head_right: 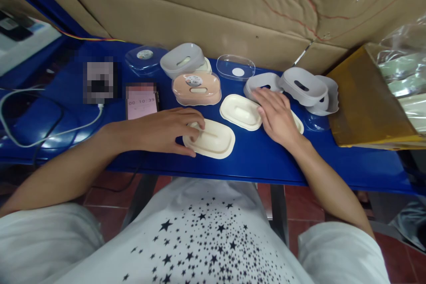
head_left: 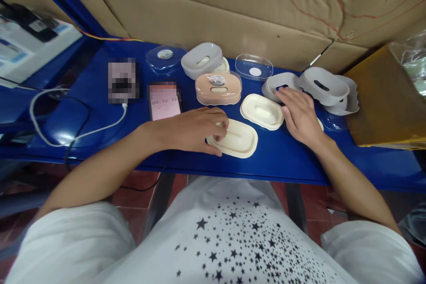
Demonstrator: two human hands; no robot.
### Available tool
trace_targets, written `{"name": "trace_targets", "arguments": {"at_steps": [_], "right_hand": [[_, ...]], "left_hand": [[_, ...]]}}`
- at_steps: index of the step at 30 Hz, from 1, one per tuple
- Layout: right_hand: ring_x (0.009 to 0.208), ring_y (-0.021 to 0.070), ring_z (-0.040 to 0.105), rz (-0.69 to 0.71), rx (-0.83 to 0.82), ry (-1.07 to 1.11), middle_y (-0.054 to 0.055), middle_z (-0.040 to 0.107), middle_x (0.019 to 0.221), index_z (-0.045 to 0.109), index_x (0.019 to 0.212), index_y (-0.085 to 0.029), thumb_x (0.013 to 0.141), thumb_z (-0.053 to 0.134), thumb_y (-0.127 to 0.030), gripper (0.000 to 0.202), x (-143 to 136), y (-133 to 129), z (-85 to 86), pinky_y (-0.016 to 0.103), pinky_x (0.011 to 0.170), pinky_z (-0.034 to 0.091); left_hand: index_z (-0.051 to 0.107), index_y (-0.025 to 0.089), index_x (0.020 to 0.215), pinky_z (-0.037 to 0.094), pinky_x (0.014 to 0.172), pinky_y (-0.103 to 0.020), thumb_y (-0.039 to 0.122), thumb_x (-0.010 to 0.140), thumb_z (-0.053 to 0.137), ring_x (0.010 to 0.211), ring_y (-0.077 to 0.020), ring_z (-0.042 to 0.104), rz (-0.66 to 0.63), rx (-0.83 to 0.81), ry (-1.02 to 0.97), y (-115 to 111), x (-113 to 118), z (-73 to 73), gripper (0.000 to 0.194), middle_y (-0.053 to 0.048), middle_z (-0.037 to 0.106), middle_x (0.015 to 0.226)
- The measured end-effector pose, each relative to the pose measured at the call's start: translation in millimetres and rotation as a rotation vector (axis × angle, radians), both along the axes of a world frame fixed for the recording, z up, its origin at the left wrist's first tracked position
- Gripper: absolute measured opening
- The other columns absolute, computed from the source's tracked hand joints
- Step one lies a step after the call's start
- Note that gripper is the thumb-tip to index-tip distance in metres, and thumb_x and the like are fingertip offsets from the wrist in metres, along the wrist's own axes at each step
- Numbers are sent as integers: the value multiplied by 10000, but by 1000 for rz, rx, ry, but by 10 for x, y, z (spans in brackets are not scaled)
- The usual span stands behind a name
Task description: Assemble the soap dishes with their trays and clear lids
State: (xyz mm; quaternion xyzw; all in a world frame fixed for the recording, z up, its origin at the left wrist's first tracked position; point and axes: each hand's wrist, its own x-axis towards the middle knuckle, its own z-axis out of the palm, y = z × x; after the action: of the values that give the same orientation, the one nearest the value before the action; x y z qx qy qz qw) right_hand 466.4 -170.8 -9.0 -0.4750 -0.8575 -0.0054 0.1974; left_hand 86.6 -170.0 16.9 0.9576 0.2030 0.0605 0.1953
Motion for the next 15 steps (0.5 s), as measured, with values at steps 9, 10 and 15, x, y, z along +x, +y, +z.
{"name": "trace_targets", "arguments": {"at_steps": [9, 10, 15], "right_hand": [[1663, 337, 467, -47, 87, -79, 86, 531, 1765, 423, 1747, -308, 1135, 393, -229, 618, 139, 74, -8, 670, 1366, 319], [1667, 346, 459, -55, 97, -98, 113, 536, 1759, 441, 1736, -257, 1113, 389, -184, 629, 162, 84, -14, 677, 1361, 309], [1455, 397, 650, -135, 52, -123, 183, 756, 1486, 690, 1500, -163, 1086, 477, -201, 467, 326, 227, -101, 694, 1254, 351]], "left_hand": [[709, 201, 1233, 481, 1148, -424, 412, 931, 921, 1308, -313, 657, 28, 44, 32, -23, 17, -25, 425, -111, 695, 1374], [702, 199, 1268, 480, 1157, -430, 413, 935, 920, 1318, -316, 653, 24, 45, 41, -25, 14, -25, 452, -113, 690, 1379], [662, 212, 1414, 458, 1225, -427, 413, 997, 861, 1405, -318, 608, 16, 63, 63, -49, 29, -18, 503, -123, 655, 1453]]}}
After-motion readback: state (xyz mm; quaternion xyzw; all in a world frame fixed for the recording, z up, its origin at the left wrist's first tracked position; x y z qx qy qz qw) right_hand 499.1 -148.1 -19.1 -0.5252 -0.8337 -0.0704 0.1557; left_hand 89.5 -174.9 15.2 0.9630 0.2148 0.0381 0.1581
